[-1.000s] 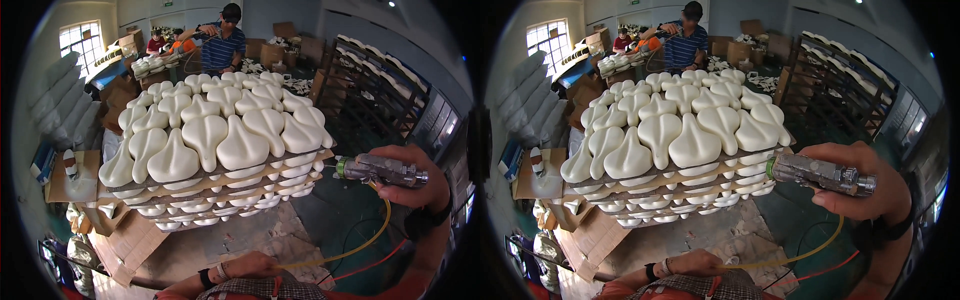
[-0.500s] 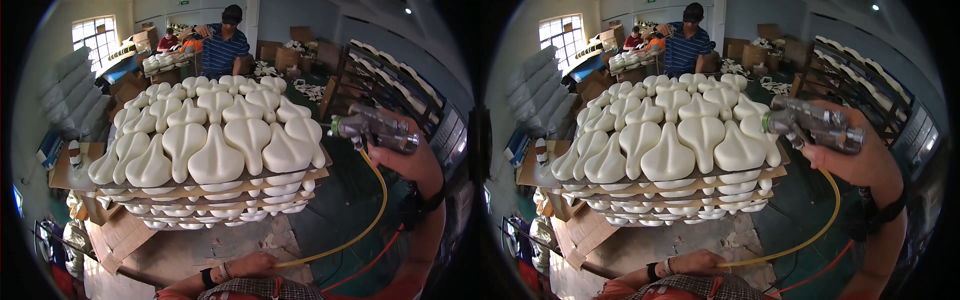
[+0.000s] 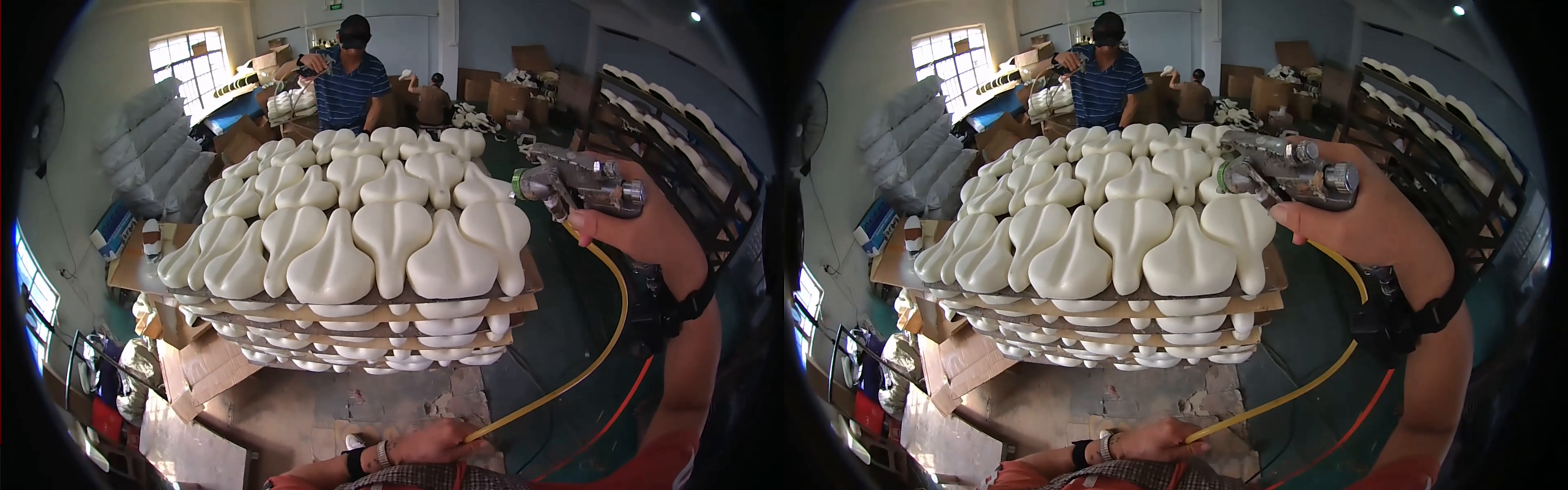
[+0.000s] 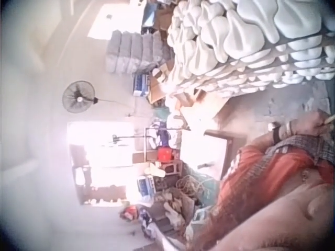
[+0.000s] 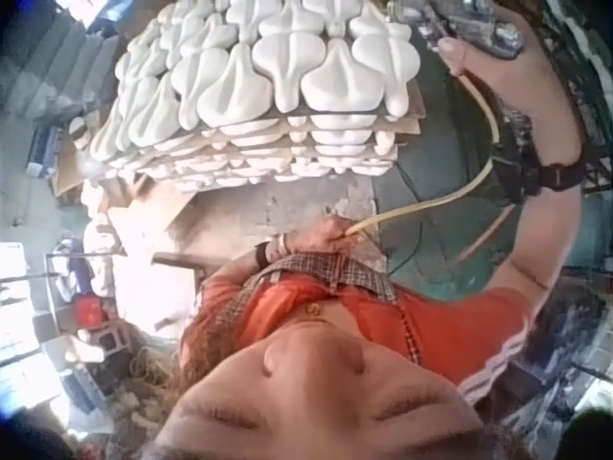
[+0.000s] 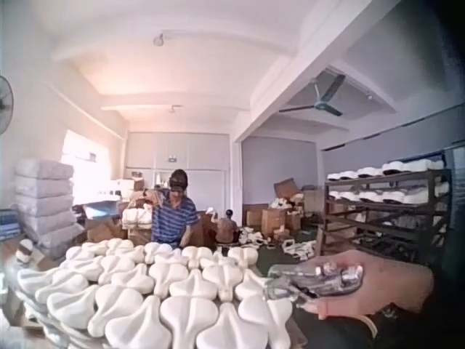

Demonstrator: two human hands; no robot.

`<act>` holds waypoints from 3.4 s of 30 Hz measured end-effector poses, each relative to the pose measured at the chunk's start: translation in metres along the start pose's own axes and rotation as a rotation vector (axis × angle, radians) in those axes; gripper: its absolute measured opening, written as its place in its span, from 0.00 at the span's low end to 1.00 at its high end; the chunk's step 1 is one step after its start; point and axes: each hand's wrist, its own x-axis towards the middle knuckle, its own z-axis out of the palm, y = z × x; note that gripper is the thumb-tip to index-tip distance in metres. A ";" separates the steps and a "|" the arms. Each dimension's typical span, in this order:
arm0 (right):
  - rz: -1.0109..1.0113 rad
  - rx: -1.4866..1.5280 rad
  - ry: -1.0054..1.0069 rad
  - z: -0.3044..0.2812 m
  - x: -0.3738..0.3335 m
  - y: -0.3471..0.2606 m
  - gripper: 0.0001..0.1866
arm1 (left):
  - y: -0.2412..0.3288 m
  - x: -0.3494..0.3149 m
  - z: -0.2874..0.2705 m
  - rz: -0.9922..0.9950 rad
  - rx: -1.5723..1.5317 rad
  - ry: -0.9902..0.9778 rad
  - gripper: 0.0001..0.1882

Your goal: Applying glue or coating to bicycle seat foam components in a manufacturing setting.

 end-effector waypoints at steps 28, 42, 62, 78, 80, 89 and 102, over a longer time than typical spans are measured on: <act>-0.006 -0.088 -0.341 0.007 -0.109 -0.081 0.32 | -0.011 -0.053 0.026 0.125 -0.046 -0.216 0.14; 0.176 -0.164 -0.051 -0.003 -0.083 -0.061 0.27 | -0.024 -0.046 0.033 0.095 -0.007 -0.268 0.12; 0.077 -0.147 -0.019 -0.037 -0.035 -0.005 0.25 | -0.052 -0.018 0.014 0.015 -0.074 -0.192 0.13; 0.154 -0.326 0.071 -0.074 -0.047 0.018 0.27 | -0.059 0.005 0.017 -0.020 -0.033 -0.347 0.14; 0.117 -0.270 0.029 -0.076 -0.056 0.021 0.27 | -0.056 0.004 0.019 -0.066 -0.114 -0.330 0.14; 0.139 -0.200 0.080 -0.076 -0.080 0.005 0.25 | -0.044 -0.003 0.026 0.006 -0.061 -0.365 0.13; 0.140 -0.170 0.174 -0.068 -0.154 -0.023 0.28 | -0.020 -0.028 0.047 0.016 -0.020 -0.460 0.17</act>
